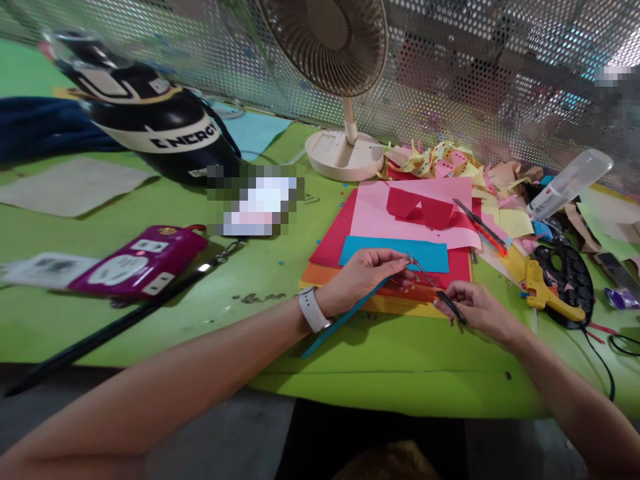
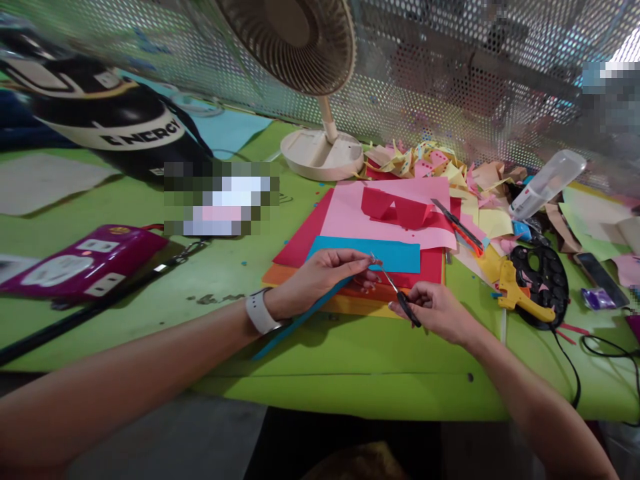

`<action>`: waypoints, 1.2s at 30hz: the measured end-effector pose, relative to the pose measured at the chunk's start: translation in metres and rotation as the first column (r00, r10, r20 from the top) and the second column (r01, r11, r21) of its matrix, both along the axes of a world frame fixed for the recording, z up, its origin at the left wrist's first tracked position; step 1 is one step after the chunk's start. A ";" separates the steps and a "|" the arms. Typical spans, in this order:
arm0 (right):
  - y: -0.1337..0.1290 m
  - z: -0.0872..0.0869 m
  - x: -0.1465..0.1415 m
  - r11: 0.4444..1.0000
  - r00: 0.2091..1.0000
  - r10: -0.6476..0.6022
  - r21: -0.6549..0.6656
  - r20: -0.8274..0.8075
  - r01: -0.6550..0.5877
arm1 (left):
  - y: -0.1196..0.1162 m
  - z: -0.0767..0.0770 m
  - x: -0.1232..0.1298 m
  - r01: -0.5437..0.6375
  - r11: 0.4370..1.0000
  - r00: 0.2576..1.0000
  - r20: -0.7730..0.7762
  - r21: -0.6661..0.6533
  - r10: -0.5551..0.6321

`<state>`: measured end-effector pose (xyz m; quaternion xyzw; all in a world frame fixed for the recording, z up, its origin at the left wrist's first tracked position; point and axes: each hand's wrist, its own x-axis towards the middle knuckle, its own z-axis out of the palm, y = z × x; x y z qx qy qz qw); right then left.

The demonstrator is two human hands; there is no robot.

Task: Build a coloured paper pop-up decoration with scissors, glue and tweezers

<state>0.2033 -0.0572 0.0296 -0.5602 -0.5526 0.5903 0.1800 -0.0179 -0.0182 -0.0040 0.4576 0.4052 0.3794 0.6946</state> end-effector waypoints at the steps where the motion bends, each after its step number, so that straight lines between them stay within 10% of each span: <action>1: 0.000 -0.001 0.000 1.000 1.000 0.001 0.001 0.004 -0.001 | 0.000 0.000 0.000 -0.002 1.000 1.000 0.001 -0.005 0.002; 36: 0.003 0.002 0.002 0.999 1.000 -0.010 0.032 -0.016 0.011 | 0.003 0.004 -0.001 0.029 0.999 0.999 0.030 -0.028 -0.028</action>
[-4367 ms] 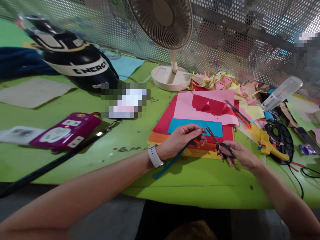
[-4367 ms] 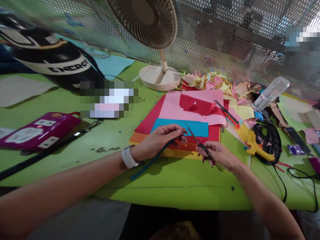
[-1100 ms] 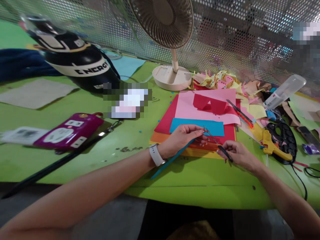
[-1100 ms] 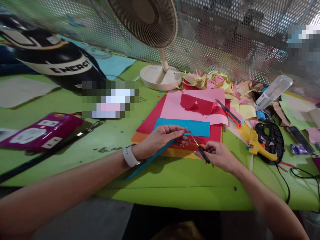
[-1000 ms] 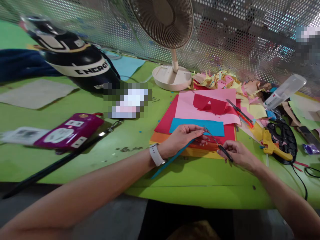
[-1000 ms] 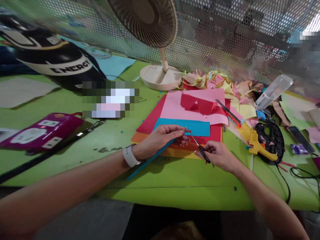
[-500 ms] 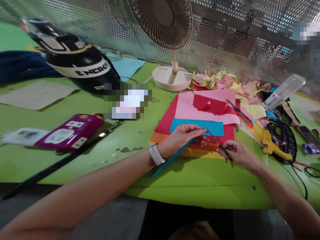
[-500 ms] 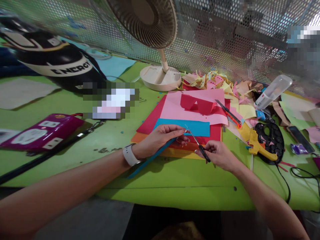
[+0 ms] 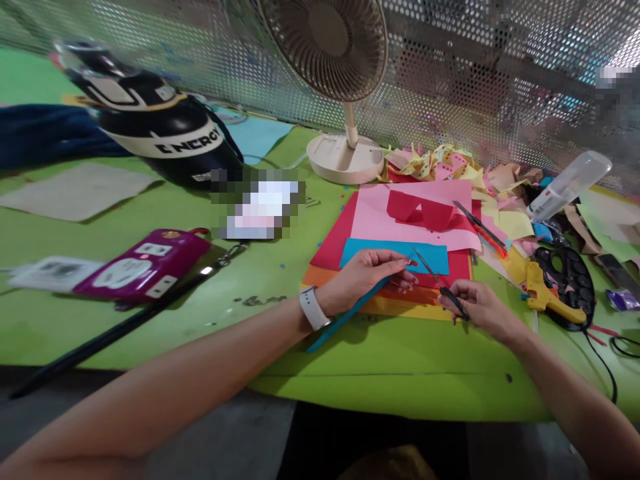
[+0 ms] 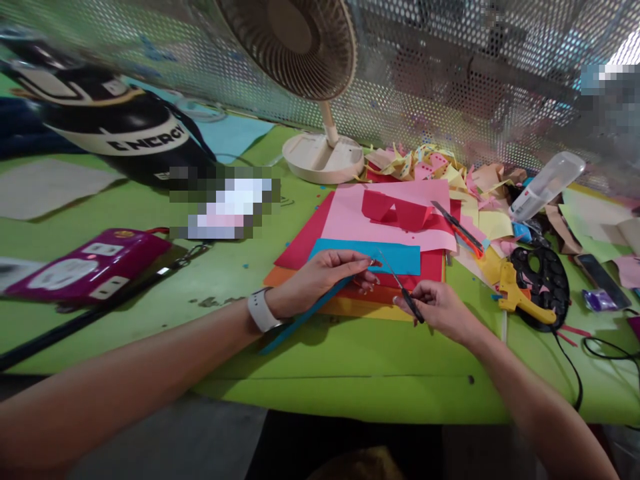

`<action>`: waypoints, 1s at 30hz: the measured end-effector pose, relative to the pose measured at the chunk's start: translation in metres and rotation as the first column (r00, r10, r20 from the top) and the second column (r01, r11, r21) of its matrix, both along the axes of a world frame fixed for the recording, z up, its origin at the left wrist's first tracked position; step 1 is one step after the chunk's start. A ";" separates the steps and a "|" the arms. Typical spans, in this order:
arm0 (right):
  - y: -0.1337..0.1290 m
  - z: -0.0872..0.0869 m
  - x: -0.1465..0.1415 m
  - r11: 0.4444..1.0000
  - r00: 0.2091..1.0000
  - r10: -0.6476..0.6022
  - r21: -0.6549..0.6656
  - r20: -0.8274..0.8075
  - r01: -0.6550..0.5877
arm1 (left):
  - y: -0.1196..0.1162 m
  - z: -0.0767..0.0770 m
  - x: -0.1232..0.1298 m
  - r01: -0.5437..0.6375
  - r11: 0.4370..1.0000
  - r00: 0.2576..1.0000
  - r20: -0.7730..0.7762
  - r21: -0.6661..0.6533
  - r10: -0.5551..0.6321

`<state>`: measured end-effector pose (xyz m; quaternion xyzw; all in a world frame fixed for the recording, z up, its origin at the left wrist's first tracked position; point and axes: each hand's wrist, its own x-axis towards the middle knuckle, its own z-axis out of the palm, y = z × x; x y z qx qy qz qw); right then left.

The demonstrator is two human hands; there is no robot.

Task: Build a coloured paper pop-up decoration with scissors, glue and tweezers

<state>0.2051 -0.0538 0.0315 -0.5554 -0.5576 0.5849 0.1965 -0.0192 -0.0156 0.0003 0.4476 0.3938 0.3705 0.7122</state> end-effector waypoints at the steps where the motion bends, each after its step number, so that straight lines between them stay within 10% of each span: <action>1: 0.000 0.001 0.000 1.000 1.000 0.006 -0.008 -0.003 -0.006 | 0.000 0.000 0.000 -0.003 1.000 1.000 0.006 -0.008 0.003; 30: 0.000 -0.008 0.001 1.000 1.000 -0.014 0.000 -0.007 0.014 | 0.004 -0.003 -0.003 0.013 1.000 1.000 -0.017 -0.003 -0.013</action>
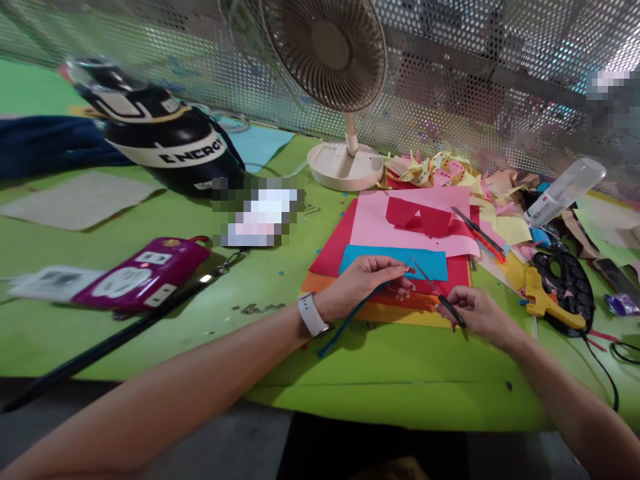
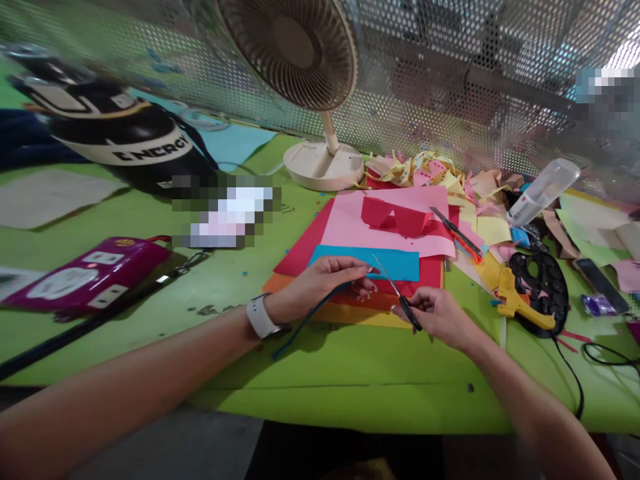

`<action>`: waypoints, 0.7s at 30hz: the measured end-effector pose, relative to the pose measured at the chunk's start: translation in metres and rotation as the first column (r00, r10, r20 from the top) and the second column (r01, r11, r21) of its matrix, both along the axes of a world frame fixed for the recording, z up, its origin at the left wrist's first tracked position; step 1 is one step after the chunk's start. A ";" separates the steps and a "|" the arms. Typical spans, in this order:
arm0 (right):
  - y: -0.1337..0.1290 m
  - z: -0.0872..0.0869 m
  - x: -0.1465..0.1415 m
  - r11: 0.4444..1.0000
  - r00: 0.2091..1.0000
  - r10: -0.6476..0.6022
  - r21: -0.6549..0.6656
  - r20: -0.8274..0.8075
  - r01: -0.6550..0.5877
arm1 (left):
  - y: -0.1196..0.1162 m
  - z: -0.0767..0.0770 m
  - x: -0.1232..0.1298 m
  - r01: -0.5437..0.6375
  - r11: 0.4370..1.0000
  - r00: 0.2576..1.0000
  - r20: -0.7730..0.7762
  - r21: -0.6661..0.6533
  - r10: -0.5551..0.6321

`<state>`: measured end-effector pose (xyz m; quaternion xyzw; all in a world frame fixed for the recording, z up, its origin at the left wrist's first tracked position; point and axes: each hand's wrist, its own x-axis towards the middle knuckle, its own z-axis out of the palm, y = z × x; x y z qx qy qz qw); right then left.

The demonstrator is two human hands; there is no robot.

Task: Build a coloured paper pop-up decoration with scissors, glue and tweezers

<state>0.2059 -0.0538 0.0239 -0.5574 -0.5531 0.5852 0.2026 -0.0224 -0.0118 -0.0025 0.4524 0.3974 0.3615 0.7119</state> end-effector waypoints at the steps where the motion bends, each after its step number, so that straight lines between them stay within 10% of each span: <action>1: 0.000 0.001 0.000 1.000 1.000 -0.003 -0.001 0.008 0.003 | 0.000 0.000 0.000 0.007 1.000 1.000 -0.005 0.001 -0.007; 21: -0.003 0.007 -0.003 0.999 1.000 0.022 -0.043 -0.004 -0.022 | -0.001 0.001 0.001 0.000 0.999 0.998 0.066 -0.040 0.003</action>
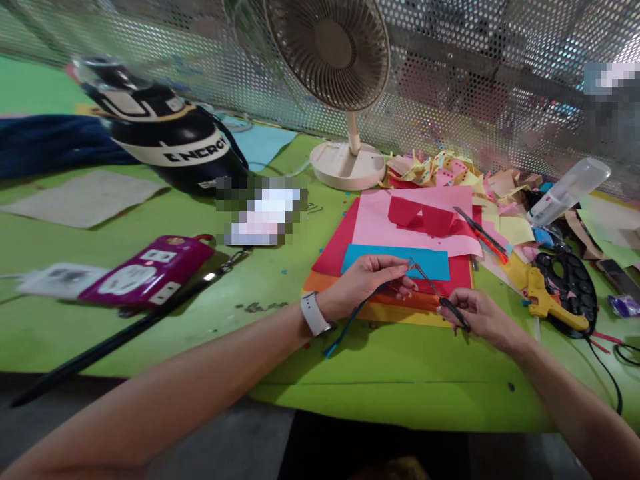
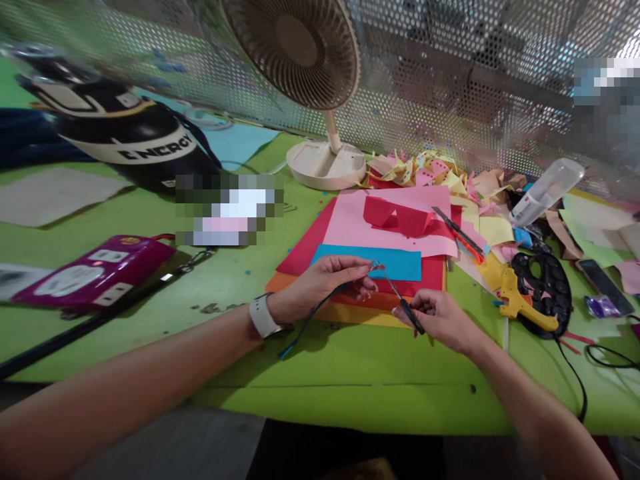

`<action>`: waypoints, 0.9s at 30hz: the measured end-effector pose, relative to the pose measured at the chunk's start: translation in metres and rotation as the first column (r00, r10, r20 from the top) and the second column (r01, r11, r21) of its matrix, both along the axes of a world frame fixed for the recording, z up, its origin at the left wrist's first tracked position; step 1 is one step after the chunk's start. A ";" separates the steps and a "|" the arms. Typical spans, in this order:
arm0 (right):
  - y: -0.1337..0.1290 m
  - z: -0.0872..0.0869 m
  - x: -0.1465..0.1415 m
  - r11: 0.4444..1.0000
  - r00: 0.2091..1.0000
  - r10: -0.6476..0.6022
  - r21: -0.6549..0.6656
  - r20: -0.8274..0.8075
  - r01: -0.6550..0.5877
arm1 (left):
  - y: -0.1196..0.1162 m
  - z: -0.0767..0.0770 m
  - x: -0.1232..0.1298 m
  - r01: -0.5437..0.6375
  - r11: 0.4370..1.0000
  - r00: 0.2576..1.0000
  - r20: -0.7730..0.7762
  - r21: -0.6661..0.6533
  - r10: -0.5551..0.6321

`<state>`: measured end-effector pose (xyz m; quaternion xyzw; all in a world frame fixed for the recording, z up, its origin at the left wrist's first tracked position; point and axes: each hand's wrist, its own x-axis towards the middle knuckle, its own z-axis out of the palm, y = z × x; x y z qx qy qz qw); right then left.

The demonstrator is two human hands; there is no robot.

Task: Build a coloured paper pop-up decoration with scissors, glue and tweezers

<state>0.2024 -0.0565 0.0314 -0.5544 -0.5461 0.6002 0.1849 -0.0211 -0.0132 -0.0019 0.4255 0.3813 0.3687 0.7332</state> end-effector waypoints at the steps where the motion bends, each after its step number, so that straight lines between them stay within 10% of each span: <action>1: 0.000 -0.001 0.000 1.000 1.000 -0.003 0.000 -0.004 0.003 | 0.000 0.000 0.000 0.000 1.000 1.000 -0.005 0.002 0.000; 27: 0.004 -0.006 0.003 0.997 0.999 -0.047 0.062 0.027 0.045 | -0.001 0.001 0.001 -0.017 1.000 1.000 -0.020 -0.014 0.017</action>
